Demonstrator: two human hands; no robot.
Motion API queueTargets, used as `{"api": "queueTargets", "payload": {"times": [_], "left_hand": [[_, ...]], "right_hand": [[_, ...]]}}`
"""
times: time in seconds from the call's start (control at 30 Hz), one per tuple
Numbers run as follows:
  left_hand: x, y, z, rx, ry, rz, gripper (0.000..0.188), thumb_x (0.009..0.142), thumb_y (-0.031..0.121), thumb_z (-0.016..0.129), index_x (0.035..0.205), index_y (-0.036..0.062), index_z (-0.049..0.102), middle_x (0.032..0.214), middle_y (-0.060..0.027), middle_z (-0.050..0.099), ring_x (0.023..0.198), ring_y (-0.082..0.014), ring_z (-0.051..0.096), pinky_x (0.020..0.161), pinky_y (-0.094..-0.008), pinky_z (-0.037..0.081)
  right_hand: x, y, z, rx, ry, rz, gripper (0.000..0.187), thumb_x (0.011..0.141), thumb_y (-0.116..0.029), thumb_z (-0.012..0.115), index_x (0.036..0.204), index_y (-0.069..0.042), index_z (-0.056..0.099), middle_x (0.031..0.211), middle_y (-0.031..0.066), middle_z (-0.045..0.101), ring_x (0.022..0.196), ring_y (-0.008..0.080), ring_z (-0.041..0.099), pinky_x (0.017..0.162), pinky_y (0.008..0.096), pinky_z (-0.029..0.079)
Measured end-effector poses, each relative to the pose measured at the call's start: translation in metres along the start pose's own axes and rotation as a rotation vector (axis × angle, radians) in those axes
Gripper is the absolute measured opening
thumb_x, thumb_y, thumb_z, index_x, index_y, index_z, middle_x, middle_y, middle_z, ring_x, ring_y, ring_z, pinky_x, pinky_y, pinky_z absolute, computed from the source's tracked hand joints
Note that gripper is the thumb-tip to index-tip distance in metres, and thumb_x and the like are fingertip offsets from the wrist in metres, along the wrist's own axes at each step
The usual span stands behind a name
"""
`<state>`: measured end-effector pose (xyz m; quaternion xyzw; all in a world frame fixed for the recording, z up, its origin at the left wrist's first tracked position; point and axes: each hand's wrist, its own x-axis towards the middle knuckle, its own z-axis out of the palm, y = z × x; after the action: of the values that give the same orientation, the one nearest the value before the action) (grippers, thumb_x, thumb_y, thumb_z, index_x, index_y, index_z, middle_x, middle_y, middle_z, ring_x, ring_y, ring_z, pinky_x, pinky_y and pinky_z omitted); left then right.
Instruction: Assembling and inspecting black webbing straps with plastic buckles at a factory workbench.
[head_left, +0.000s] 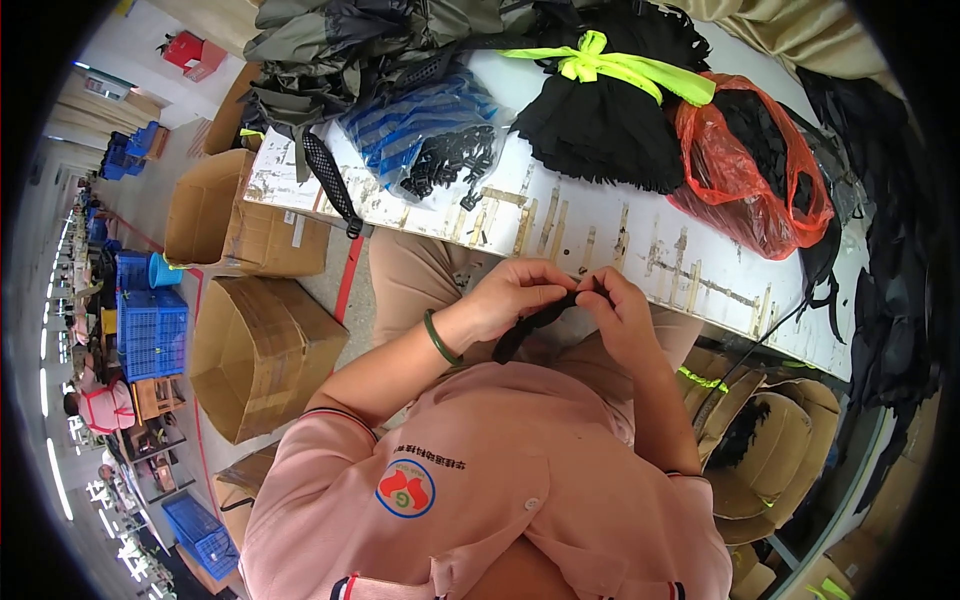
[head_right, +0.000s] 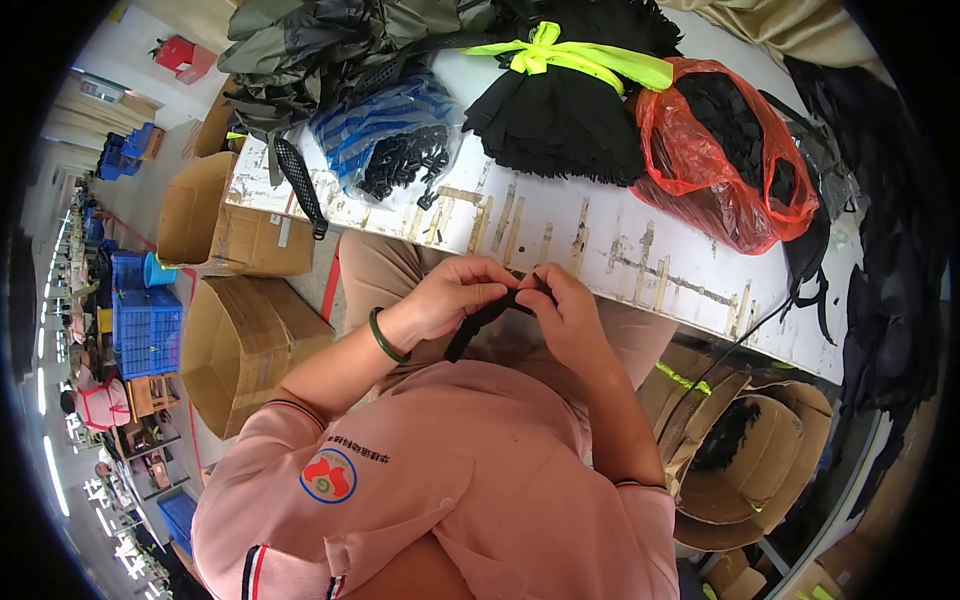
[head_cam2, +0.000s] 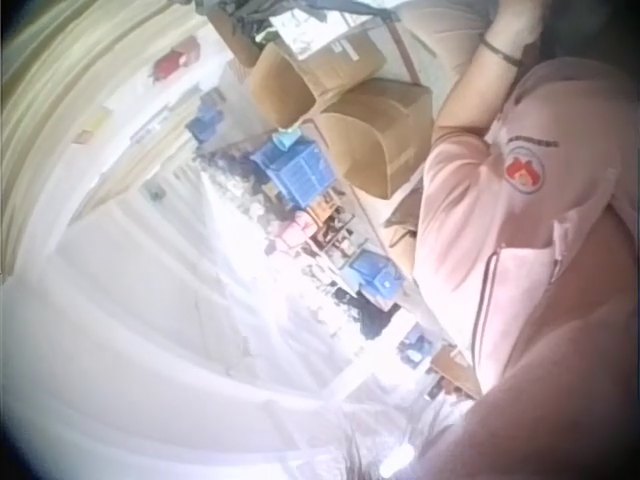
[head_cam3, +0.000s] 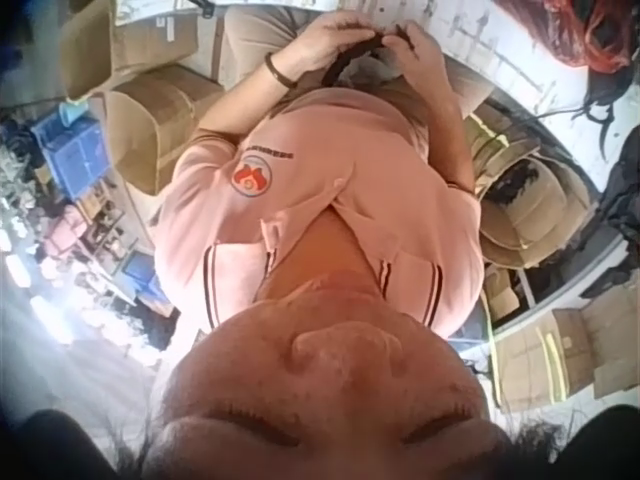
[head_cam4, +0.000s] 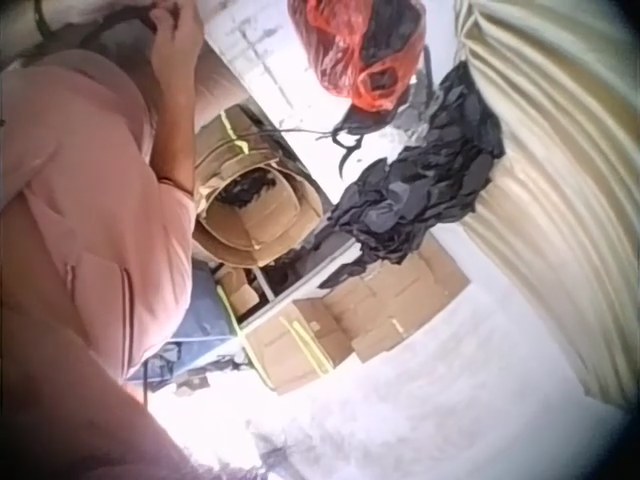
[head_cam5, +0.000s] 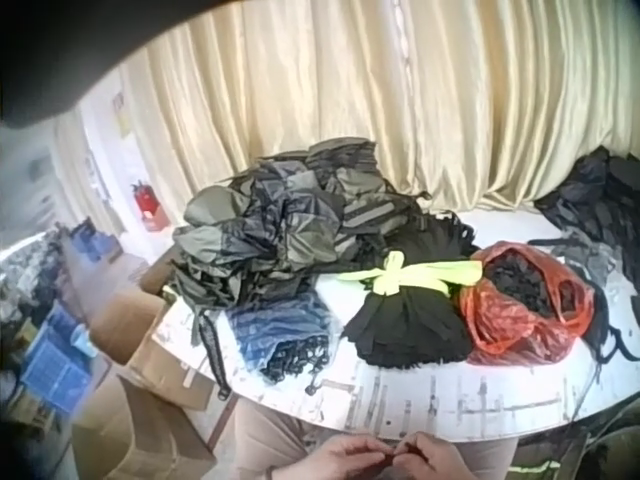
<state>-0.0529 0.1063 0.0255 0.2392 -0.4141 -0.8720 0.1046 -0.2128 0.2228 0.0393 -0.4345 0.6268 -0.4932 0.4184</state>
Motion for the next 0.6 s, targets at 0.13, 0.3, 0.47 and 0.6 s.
{"api": "queueTargets", "payload": {"times": [0.13, 0.3, 0.47, 0.6], "left_hand": [[-0.005, 0.005, -0.001, 0.159, 0.002, -0.010, 0.011, 0.088, 0.001, 0.058, 0.097, 0.0021, 0.064, 0.089, -0.0010, 0.063, 0.075, -0.0072, 0.057, 0.065, -0.0206, 0.046], [-0.007, 0.002, 0.012, 0.969, 0.178, 0.518, 0.008, 0.087, -0.001, 0.059, 0.093, 0.0012, 0.063, 0.088, -0.0015, 0.063, 0.076, -0.0069, 0.058, 0.065, -0.0219, 0.048], [-0.001, 0.016, 0.007, 0.541, -0.033, 0.149, 0.011, 0.087, 0.006, 0.063, 0.096, 0.0024, 0.058, 0.083, -0.0012, 0.059, 0.071, -0.0056, 0.058, 0.059, -0.0211, 0.047], [-0.001, 0.018, 0.010, 0.624, -0.101, 0.065, 0.014, 0.087, 0.007, 0.064, 0.091, 0.0021, 0.051, 0.080, -0.0021, 0.060, 0.067, -0.0073, 0.059, 0.059, -0.0199, 0.046]], "right_hand": [[0.000, -0.003, 0.000, 0.009, 0.010, 0.012, 0.010, 0.085, -0.007, 0.060, 0.087, 0.001, 0.054, 0.075, 0.0054, 0.058, 0.070, 0.0117, 0.051, 0.066, 0.0258, 0.043], [-0.002, 0.000, 0.013, 0.037, 0.099, 0.039, 0.011, 0.086, -0.008, 0.060, 0.085, 0.001, 0.053, 0.072, 0.0036, 0.056, 0.067, 0.0099, 0.049, 0.063, 0.0245, 0.042], [-0.001, 0.006, 0.007, 0.343, 0.057, 0.292, 0.009, 0.086, -0.008, 0.060, 0.085, 0.000, 0.055, 0.072, -0.0013, 0.055, 0.066, 0.0058, 0.046, 0.061, 0.0209, 0.040], [-0.006, 0.008, 0.012, 0.124, 0.079, 0.098, 0.008, 0.086, -0.007, 0.060, 0.083, -0.001, 0.057, 0.071, -0.0025, 0.054, 0.066, 0.0044, 0.045, 0.060, 0.0202, 0.039]]}}
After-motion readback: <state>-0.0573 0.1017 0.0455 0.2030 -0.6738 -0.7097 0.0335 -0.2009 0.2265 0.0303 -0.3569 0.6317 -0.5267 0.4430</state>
